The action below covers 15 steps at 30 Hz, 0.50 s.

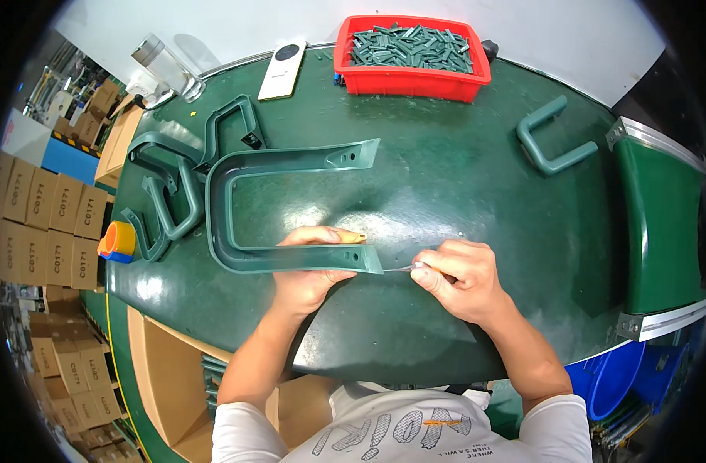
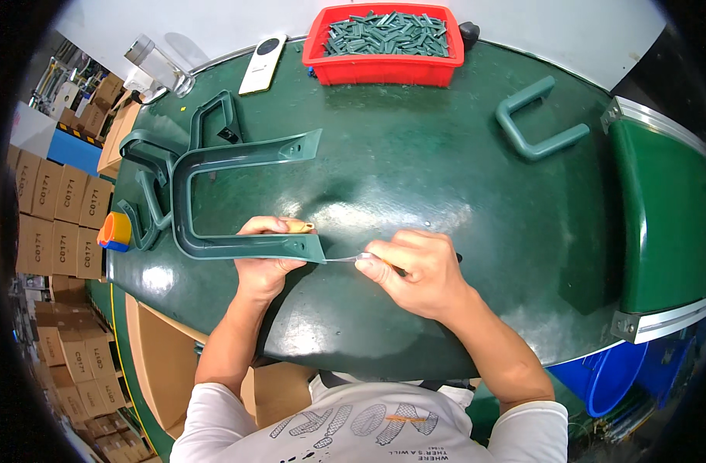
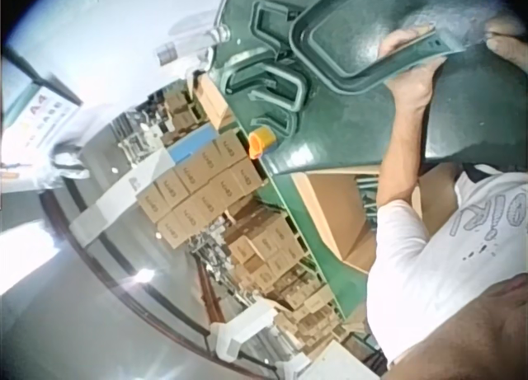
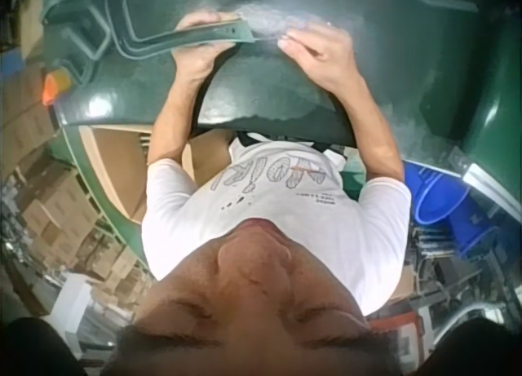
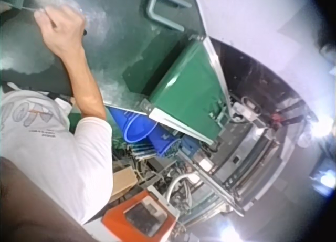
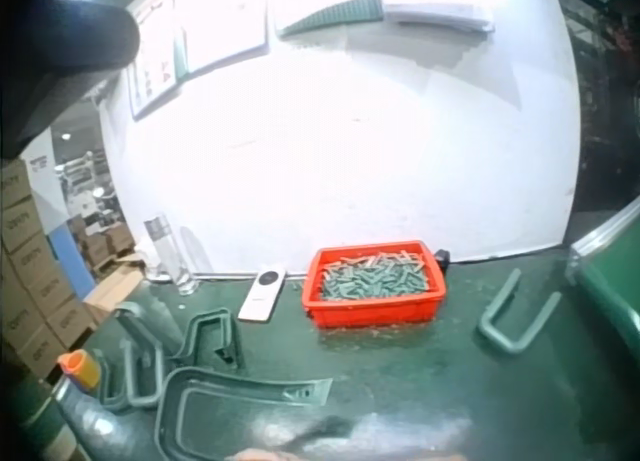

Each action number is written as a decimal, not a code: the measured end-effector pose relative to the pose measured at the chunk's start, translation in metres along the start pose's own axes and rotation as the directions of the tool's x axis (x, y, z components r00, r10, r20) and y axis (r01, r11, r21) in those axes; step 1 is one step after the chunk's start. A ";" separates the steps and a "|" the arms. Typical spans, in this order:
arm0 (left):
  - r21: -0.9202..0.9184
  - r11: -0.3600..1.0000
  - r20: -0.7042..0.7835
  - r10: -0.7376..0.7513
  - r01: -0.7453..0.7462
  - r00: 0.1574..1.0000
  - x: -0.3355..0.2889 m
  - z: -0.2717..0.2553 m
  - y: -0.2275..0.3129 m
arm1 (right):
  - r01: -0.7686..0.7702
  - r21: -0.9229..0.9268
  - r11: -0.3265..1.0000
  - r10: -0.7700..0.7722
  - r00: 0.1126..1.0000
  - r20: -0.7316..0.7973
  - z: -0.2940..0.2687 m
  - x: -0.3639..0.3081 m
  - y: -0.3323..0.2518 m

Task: Inserting plastic pins into holes in curved plastic components and packing them into a box.

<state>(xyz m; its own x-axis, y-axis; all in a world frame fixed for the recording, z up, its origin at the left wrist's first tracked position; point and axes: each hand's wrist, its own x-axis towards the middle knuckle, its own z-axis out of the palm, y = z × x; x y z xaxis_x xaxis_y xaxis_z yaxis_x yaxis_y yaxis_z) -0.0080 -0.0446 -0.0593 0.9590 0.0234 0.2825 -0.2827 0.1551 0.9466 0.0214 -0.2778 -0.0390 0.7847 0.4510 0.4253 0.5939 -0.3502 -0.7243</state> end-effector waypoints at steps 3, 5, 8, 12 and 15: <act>-0.064 0.998 0.030 0.012 -0.010 0.999 0.001 -0.002 -0.003 | 0.000 0.035 0.999 0.000 1.000 0.001 0.000 0.000 -0.001; -0.102 0.995 0.031 0.018 -0.015 0.999 0.001 -0.002 -0.004 | 0.008 0.044 0.999 -0.008 1.000 0.005 0.001 0.000 -0.001; -0.148 0.989 0.041 0.027 -0.021 0.999 0.001 -0.001 -0.005 | 0.021 0.043 0.999 -0.022 1.000 0.011 0.002 0.000 0.000; -0.179 0.984 0.055 0.012 -0.002 0.998 0.000 -0.001 -0.004 | 0.033 0.042 0.999 -0.033 0.999 0.007 0.002 0.000 -0.001; -0.176 0.984 0.069 0.015 -0.002 0.998 0.001 -0.001 -0.005 | 0.035 0.051 0.998 -0.035 0.999 -0.005 0.001 -0.001 -0.001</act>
<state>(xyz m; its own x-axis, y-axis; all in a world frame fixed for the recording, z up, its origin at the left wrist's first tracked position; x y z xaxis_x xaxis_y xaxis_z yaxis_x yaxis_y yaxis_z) -0.0057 -0.0442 -0.0638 0.9510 -0.0425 0.3064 -0.2765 0.3268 0.9037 0.0199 -0.2765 -0.0392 0.7646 0.4584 0.4530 0.6110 -0.2921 -0.7358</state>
